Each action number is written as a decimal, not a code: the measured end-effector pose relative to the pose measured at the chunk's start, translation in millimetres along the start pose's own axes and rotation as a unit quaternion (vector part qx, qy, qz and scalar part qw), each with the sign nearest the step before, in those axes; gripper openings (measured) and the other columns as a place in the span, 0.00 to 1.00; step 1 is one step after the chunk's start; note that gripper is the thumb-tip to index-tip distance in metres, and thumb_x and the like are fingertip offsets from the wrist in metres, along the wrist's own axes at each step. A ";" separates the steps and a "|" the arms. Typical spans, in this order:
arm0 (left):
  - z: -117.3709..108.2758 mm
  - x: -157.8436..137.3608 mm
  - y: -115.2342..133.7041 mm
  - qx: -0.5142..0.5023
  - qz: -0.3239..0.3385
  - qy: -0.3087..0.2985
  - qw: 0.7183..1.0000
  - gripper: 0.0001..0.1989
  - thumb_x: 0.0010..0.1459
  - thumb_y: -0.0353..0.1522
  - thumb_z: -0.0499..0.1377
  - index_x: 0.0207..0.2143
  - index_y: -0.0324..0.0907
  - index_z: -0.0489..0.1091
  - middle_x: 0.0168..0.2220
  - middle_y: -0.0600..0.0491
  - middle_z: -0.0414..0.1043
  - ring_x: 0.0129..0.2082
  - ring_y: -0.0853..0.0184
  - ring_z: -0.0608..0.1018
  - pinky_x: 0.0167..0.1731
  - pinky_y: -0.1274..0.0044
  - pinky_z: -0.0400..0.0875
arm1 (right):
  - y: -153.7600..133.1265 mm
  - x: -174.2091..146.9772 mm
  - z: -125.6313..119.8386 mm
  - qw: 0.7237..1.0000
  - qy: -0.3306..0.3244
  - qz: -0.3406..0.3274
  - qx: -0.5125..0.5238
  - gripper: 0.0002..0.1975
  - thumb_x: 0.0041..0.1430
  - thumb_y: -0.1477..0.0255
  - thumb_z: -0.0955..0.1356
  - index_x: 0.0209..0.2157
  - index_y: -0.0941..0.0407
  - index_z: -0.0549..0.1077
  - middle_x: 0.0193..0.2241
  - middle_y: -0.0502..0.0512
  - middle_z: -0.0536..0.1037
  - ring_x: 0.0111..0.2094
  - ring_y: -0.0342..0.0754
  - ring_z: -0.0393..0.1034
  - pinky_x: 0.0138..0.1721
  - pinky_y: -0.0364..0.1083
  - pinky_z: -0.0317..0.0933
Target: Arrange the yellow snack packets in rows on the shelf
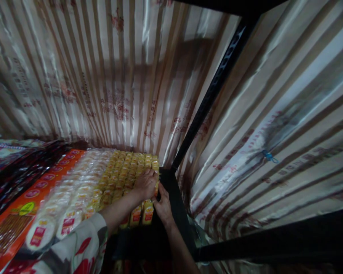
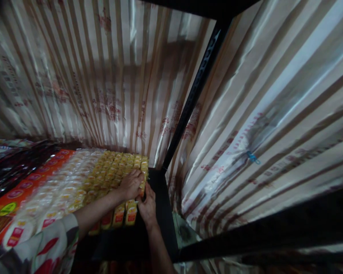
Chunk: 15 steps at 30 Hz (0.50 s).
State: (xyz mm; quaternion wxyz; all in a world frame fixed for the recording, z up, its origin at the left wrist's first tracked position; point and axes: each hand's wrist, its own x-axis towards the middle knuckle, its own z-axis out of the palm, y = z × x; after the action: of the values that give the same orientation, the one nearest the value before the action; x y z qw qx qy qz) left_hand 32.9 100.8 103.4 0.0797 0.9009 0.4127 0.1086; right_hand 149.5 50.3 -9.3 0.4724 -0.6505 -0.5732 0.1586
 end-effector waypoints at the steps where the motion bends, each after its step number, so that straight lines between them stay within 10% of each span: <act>1: 0.4 0.2 -0.2 -0.001 -0.003 0.000 1.000 0.15 0.49 0.28 0.54 0.41 0.39 0.64 0.45 0.47 0.65 0.49 0.59 0.63 0.50 0.70 0.60 | 0.9 -0.4 -0.3 1.000 -0.002 -0.001 -0.005 0.27 0.46 0.67 0.66 0.51 0.57 0.68 0.51 0.59 0.70 0.54 0.57 0.61 0.54 0.57 0.56; 15: -0.9 1.1 -0.2 0.019 -0.009 -0.007 1.000 0.19 0.45 0.29 0.58 0.43 0.36 0.64 0.45 0.44 0.67 0.48 0.57 0.66 0.49 0.70 0.61 | 4.4 3.6 -10.4 0.997 -0.042 0.015 0.067 0.32 0.43 0.68 0.69 0.53 0.56 0.66 0.51 0.61 0.69 0.54 0.57 0.61 0.56 0.57 0.55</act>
State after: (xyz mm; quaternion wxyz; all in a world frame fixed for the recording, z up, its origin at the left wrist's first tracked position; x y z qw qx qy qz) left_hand 33.2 101.8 104.4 0.0667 0.8993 0.4218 0.0938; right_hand 160.9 49.5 -6.4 0.4881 -0.6183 -0.5709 0.2314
